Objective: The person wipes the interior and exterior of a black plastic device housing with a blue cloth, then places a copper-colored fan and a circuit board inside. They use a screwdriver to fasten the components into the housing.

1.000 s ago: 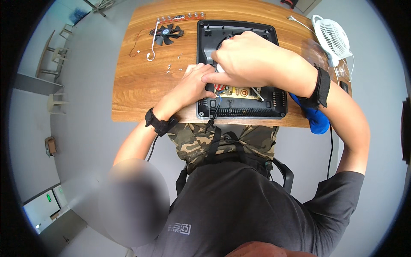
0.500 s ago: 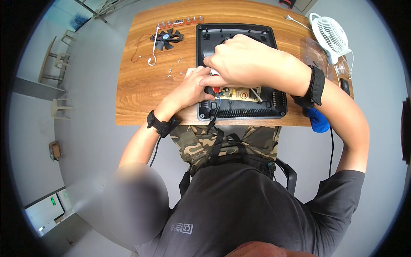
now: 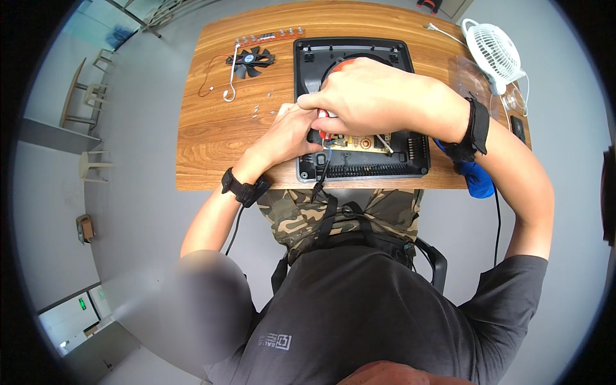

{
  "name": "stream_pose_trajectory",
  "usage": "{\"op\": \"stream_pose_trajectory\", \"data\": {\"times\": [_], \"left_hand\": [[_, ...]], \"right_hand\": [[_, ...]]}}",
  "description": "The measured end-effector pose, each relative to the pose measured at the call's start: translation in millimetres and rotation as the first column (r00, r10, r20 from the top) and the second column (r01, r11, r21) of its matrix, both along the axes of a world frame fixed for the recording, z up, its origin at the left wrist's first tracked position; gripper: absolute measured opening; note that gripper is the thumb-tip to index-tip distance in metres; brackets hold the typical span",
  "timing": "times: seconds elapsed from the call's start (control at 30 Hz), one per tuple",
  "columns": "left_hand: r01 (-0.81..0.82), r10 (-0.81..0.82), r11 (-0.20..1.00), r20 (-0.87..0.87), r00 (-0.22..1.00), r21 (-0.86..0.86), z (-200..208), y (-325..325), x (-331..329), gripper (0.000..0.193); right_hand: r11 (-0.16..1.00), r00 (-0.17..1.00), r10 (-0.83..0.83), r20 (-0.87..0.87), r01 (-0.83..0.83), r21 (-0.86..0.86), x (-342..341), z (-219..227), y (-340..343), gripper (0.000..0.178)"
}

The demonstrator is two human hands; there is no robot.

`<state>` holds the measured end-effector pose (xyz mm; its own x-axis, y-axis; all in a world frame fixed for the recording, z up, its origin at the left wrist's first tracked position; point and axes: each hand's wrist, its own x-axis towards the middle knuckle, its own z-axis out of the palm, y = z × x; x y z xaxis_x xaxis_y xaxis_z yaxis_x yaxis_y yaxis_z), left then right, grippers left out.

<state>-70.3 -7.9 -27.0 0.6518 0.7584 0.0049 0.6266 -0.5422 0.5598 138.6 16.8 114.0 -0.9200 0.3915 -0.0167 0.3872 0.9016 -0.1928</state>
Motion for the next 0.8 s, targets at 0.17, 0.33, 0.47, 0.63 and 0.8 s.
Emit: {"op": "stream_pose_trajectory", "data": {"times": [0.17, 0.33, 0.47, 0.63, 0.8], "left_hand": [[-0.022, 0.015, 0.988, 0.053, 0.998, 0.152, 1.1, -5.7, 3.1, 0.065], [-0.001, 0.004, 0.995, -0.027, 1.0, 0.101, -1.1, -1.2, 0.7, 0.061], [-0.027, 0.023, 0.98, 0.02, 1.0, 0.198, -7.0, -3.9, 1.1, 0.057], [-0.023, 0.02, 0.983, 0.018, 1.0, 0.181, -7.6, -4.7, -0.4, 0.056], [-0.013, 0.006, 0.976, 0.033, 0.999, 0.218, -6.1, -4.6, 0.5, 0.056]], "right_hand": [[0.998, 0.997, -0.053, 0.053, 0.051, 0.025, -1.4, -2.0, 2.9, 0.029], [0.996, 0.997, -0.075, -0.01, 0.075, 0.041, 0.4, -1.1, -0.3, 0.031], [0.999, 0.997, 0.022, -0.081, -0.018, 0.047, 2.0, -8.5, 3.0, 0.031], [0.995, 0.998, -0.024, 0.064, 0.018, 0.094, -1.9, -1.7, 6.1, 0.034], [0.988, 0.998, -0.06, -0.013, 0.061, 0.142, 3.0, -9.0, 9.0, 0.035]]}}
